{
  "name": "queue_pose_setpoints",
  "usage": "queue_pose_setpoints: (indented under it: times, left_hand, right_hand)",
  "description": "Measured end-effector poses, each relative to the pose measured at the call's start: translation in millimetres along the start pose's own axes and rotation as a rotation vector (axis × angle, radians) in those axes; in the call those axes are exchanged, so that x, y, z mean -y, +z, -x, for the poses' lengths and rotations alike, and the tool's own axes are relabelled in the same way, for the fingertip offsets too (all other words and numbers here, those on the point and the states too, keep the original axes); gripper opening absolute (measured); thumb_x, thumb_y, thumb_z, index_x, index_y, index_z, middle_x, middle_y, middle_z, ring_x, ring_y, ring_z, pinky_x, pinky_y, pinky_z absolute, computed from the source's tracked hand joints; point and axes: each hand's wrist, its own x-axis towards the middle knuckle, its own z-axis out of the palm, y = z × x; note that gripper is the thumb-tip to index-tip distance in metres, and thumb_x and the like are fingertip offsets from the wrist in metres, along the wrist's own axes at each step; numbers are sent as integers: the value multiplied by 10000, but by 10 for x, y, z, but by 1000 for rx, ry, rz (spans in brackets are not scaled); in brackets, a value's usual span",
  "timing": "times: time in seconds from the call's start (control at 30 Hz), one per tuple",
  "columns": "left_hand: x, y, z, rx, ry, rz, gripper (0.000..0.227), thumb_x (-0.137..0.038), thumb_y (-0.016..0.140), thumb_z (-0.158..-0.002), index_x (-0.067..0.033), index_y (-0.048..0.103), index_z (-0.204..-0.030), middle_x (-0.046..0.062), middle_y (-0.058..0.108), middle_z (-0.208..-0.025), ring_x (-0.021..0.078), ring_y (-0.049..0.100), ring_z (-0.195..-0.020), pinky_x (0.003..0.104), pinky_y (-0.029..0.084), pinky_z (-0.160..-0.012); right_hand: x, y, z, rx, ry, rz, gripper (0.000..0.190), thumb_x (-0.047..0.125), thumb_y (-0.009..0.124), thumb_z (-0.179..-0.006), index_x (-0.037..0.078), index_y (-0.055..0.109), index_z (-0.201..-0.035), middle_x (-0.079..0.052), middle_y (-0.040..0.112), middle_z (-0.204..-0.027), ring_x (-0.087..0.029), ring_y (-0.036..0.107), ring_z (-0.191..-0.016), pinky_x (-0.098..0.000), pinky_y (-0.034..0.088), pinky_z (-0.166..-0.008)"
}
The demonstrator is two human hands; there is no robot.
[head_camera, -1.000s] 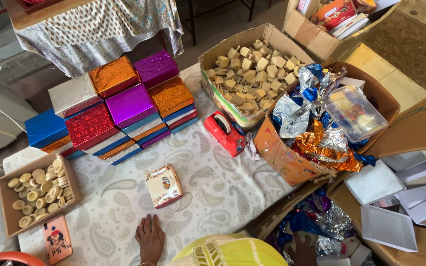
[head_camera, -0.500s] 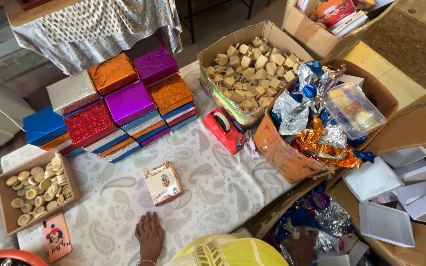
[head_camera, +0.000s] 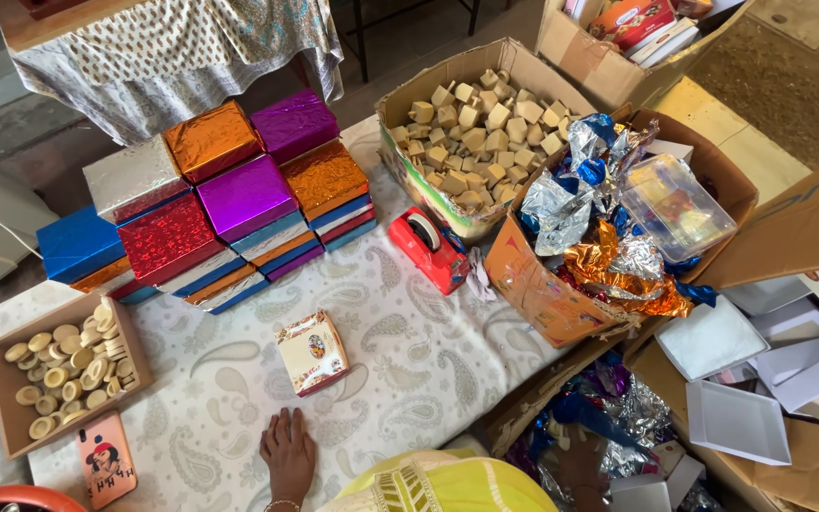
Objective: Packing small decorative boxes with items and organizing them into larger containers.
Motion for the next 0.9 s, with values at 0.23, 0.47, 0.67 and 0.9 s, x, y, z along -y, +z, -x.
queue_pose_setpoints:
  times: [0.23,0.47,0.67,0.9]
  left_hand:
    - [1,-12,13,-33,13,10,553,-259,514,-923,-150,478,-1464,123,436,-1521,325,338,-1456,555,212,-1213]
    - [36,51,27,-69,21,12,552,-255,517,-921,-157,482,-1464,114,449,-1516,321,347,-1456,558,218,-1219]
    - [-1,-29,8,-36,13,32,559,-255,512,-922,-153,474,-1471,119,446,-1529,327,343,-1460,556,207,-1218]
    - [24,16,10,-30,36,1,570,-260,492,-934,-127,464,-1488,146,440,-1534,338,328,-1472,560,186,-1226]
  right_hand:
    - [-119,-827,-63,491,513,-1034,750,334,765,-774,295,491,-1472,-228,562,-1377,-416,645,-1165,-538,623,-842]
    - [-868,-763,240,781,361,-1675,914,408,754,-754,375,284,-1538,-182,294,-1556,-437,538,-1281,-652,560,-967]
    - [-247,-1495,266,753,-414,-1937,889,394,749,-850,214,267,-1575,-193,272,-1585,-447,429,-1385,-661,465,-1087]
    - [1353,-2532,-281,860,-64,-1739,899,246,736,-807,131,275,-1570,-176,430,-1540,-357,506,-1362,-459,490,-1099]
